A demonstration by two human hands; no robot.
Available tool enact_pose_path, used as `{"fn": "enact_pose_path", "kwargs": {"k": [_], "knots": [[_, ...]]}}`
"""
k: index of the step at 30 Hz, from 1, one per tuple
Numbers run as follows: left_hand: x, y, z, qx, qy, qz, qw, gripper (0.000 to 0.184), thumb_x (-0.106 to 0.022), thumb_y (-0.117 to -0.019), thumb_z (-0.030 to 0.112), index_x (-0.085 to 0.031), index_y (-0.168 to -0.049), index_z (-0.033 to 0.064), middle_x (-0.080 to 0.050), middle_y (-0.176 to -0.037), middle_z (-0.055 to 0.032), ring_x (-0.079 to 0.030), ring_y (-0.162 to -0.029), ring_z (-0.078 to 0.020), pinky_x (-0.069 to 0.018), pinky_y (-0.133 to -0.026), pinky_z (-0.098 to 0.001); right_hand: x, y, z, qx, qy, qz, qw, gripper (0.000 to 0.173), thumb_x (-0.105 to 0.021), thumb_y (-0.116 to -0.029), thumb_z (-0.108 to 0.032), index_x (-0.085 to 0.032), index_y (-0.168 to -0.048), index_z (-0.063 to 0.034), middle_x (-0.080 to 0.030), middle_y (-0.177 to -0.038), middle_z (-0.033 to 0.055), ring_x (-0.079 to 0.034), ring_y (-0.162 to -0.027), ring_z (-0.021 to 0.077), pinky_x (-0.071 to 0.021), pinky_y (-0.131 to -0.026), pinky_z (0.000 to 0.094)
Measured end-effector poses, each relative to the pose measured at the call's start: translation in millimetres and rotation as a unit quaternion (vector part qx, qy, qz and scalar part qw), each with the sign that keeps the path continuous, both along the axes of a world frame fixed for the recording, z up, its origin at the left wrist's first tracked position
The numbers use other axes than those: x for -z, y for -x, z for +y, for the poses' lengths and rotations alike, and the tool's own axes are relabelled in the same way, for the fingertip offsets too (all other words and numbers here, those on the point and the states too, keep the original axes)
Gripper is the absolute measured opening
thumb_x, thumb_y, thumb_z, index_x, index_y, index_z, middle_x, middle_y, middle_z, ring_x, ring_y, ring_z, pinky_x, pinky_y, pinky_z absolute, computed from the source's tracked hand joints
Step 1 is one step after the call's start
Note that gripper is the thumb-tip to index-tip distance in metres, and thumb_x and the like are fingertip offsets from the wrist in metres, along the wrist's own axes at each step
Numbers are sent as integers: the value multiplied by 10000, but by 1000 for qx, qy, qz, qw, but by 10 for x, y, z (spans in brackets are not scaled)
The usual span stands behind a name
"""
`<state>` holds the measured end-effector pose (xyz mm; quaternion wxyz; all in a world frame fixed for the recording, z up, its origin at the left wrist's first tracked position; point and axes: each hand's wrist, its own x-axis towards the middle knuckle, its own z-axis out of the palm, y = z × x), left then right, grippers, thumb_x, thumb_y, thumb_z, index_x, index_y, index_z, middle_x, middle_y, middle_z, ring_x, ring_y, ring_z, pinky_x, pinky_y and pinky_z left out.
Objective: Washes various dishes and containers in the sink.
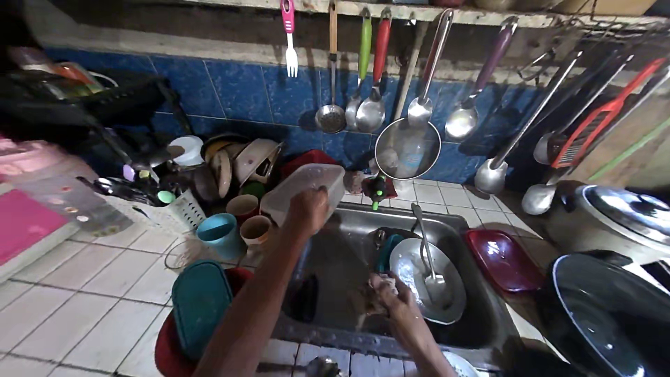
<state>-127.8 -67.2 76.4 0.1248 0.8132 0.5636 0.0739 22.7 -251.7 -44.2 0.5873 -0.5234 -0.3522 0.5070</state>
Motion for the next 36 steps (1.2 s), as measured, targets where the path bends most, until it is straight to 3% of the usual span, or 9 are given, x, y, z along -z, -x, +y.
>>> {"fn": "enact_pose_path", "kwargs": {"k": [3, 6, 9, 13, 17, 21, 25, 29, 36], "knots": [[67, -128, 408, 8, -57, 51, 997, 353, -613, -1026, 219, -615, -1275, -32, -670, -1132, -287, -649, -1085, -475, -509, -898, -630, -67, -233, -246, 26, -11, 109, 994, 242, -536, -1010, -252, -630, -1115, -55, -710, -807, 18, -679, -654, 93, -599, -601, 268], [256, -205, 829, 8, -107, 73, 991, 281, -578, -1032, 169, -660, -1192, -47, -680, -1077, -298, -665, -1025, -491, -525, -844, -633, -123, -592, -590, 72, -29, 205, 976, 373, -402, -1085, -367, -669, -1070, -106, -748, -865, 51, -742, -767, 174, -650, -741, 391], [389, -276, 1228, -8, -135, 111, 985, 251, -542, -1036, 112, -651, -1147, -85, -673, -1070, -318, -657, -1036, -506, -520, -843, -634, -254, -879, -938, 149, -4, 199, 968, 539, -204, -1102, -464, -645, -1091, -153, -760, -944, 39, -756, -848, 178, -658, -732, 397], [607, -267, 1669, -21, -225, 82, 971, 365, -591, -970, -9, -566, -1326, -83, -604, -1271, -335, -567, -1207, -532, -427, -1006, -680, 8, -1134, -1365, 116, -30, 154, 981, 568, -444, -979, -681, -715, -1178, -223, -759, -1083, 20, -727, -985, 161, -618, -852, 373], [993, -436, 1449, 40, -310, -93, 945, 476, -628, -936, -15, -539, -1403, -46, -489, -1446, -332, -422, -1360, -560, -327, -1091, -735, 223, -968, -1580, 83, 72, -70, 991, 327, -397, -1074, -189, -630, -1245, -36, -722, -1126, 39, -692, -1025, 130, -580, -916, 349], [1549, -1025, 457, 110, 41, -133, 984, 378, -480, -1070, 188, -579, -1386, 6, -625, -1330, -239, -607, -1241, -389, -461, -1074, -552, 301, -673, -1457, -39, 137, -445, 884, 350, -663, -966, -147, -677, -1260, 41, -647, -1204, 295, -671, -1081, 406, -545, -950, 552], [2336, -1463, 117, 104, 333, -248, 904, 615, -564, -1058, 279, -348, -1543, -30, -461, -1491, -301, -505, -1351, -418, -433, -1104, -556, 445, -547, -1429, -53, 133, -592, 793, 383, -684, -938, -197, -693, -1253, 21, -629, -1252, 333, -616, -1151, 531, -511, -935, 651], [2430, -1599, -18, 55, 379, -318, 867, 855, -712, -942, 116, -188, -1610, 17, -363, -1576, -278, -403, -1444, -385, -363, -1170, -522, 483, -578, -1512, -87, 184, -587, 784, 437, -694, -942, -225, -668, -1352, -77, -543, -1425, 318, -490, -1333, 546, -410, -1067, 685], [2307, -1510, -107, -20, 343, -389, 855, 643, -787, -890, 124, -502, -1449, -14, -559, -1401, -258, -545, -1300, -358, -448, -1088, -513, 580, -626, -1563, -47, 181, -558, 808, 335, -625, -946, -56, -678, -1265, 34, -607, -1253, 373, -585, -1187, 567, -468, -1008, 668]]}}
